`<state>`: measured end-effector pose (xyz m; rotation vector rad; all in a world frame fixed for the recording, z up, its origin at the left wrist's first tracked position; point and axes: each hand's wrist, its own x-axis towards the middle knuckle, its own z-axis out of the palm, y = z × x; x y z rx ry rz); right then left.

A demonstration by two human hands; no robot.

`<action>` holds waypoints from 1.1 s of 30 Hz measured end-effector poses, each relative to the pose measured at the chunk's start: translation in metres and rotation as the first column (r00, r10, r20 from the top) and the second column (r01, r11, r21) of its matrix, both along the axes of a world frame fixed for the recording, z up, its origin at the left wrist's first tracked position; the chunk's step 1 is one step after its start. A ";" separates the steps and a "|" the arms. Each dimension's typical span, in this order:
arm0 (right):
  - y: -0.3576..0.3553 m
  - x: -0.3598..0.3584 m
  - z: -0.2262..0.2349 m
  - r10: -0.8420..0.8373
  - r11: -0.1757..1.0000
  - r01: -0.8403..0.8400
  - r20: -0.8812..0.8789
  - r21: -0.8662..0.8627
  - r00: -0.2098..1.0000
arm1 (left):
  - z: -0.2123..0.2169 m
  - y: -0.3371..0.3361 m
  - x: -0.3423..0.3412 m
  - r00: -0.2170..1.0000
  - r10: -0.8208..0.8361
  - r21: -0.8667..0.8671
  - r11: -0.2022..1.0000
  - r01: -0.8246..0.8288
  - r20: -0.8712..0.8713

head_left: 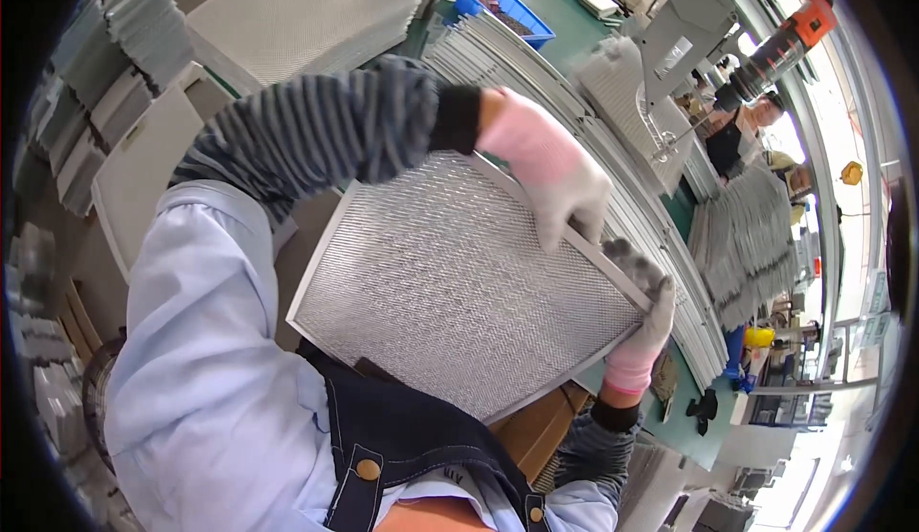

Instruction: The worker is assembling metal mesh filters by fitting frames and securing components with an electric screwdriver.

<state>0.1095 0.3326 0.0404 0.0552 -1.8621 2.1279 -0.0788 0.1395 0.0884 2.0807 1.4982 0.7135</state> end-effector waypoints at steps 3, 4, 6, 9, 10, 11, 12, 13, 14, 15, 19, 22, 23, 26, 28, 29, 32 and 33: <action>-0.006 0.000 -0.003 -0.180 0.980 0.176 -0.034 -0.098 0.983 | 0.006 0.014 0.013 0.989 0.144 -0.110 0.984 -0.141 0.020; 0.000 0.002 -0.010 -0.249 0.966 0.243 -0.058 -0.083 0.967 | -0.010 0.015 0.017 0.977 0.176 -0.035 0.984 -0.173 0.122; 0.008 0.012 -0.030 -0.398 0.892 0.417 -0.130 0.174 0.908 | -0.030 0.010 0.023 0.939 0.341 0.043 0.938 -0.343 0.049; -0.009 0.019 -0.057 -0.415 0.907 0.420 -0.108 0.029 0.904 | -0.024 -0.003 0.025 0.869 0.484 -0.190 0.867 -0.460 0.105; -0.014 0.020 -0.059 -0.428 0.901 0.432 -0.086 0.040 0.900 | -0.020 -0.001 0.029 0.843 0.529 -0.261 0.831 -0.491 0.097; -0.019 0.019 -0.057 -0.432 0.899 0.435 -0.061 0.046 0.900 | -0.016 -0.002 0.031 0.810 0.581 -0.333 0.782 -0.527 0.081; -0.022 0.019 -0.053 -0.438 0.898 0.438 -0.025 0.044 0.899 | -0.016 -0.002 0.032 0.819 0.570 -0.344 0.785 -0.516 0.071; -0.024 0.018 -0.051 -0.451 0.892 0.451 -0.023 0.032 0.892 | -0.015 -0.001 0.032 0.812 0.581 -0.321 0.780 -0.537 0.054; -0.025 0.017 -0.049 -0.478 0.875 0.479 -0.028 0.074 0.878 | -0.014 0.000 0.032 0.803 0.595 -0.298 0.774 -0.559 0.039; -0.026 0.016 -0.049 -0.503 0.856 0.503 -0.033 0.117 0.864 | -0.014 0.002 0.031 0.808 0.588 -0.306 0.776 -0.552 0.033; -0.024 0.017 -0.063 -0.610 0.760 0.616 -0.101 0.205 0.786 | -0.010 0.008 0.029 0.816 0.578 -0.336 0.768 -0.546 -0.005; -0.004 0.034 -0.065 -0.591 0.644 0.631 -0.242 0.433 0.770 | -0.009 0.018 0.027 0.841 0.540 -0.354 0.789 -0.503 0.010; 0.000 0.041 -0.059 -0.552 0.571 0.588 -0.263 0.573 0.791 | -0.010 0.021 0.027 0.847 0.531 -0.361 0.795 -0.487 0.027; 0.004 0.054 -0.046 -0.570 0.606 0.615 -0.263 0.504 0.778 | -0.001 0.035 0.032 0.844 0.526 -0.417 0.794 -0.443 0.103; 0.004 0.060 -0.046 -0.639 0.559 0.729 -0.355 0.395 0.682 | -0.002 0.045 0.034 0.886 0.437 -0.428 0.838 -0.340 0.153; 0.004 0.060 -0.046 -0.642 0.558 0.729 -0.351 0.396 0.682 | -0.004 0.050 0.036 0.887 0.435 -0.432 0.837 -0.335 0.155; 0.001 0.054 -0.043 -0.808 0.487 0.842 -0.246 0.233 0.536 | -0.001 0.058 0.042 0.908 0.389 -0.469 0.838 -0.279 0.155; 0.003 0.052 -0.041 -0.806 0.493 0.839 -0.242 0.229 0.540 | -0.004 0.058 0.041 0.906 0.395 -0.473 0.834 -0.285 0.151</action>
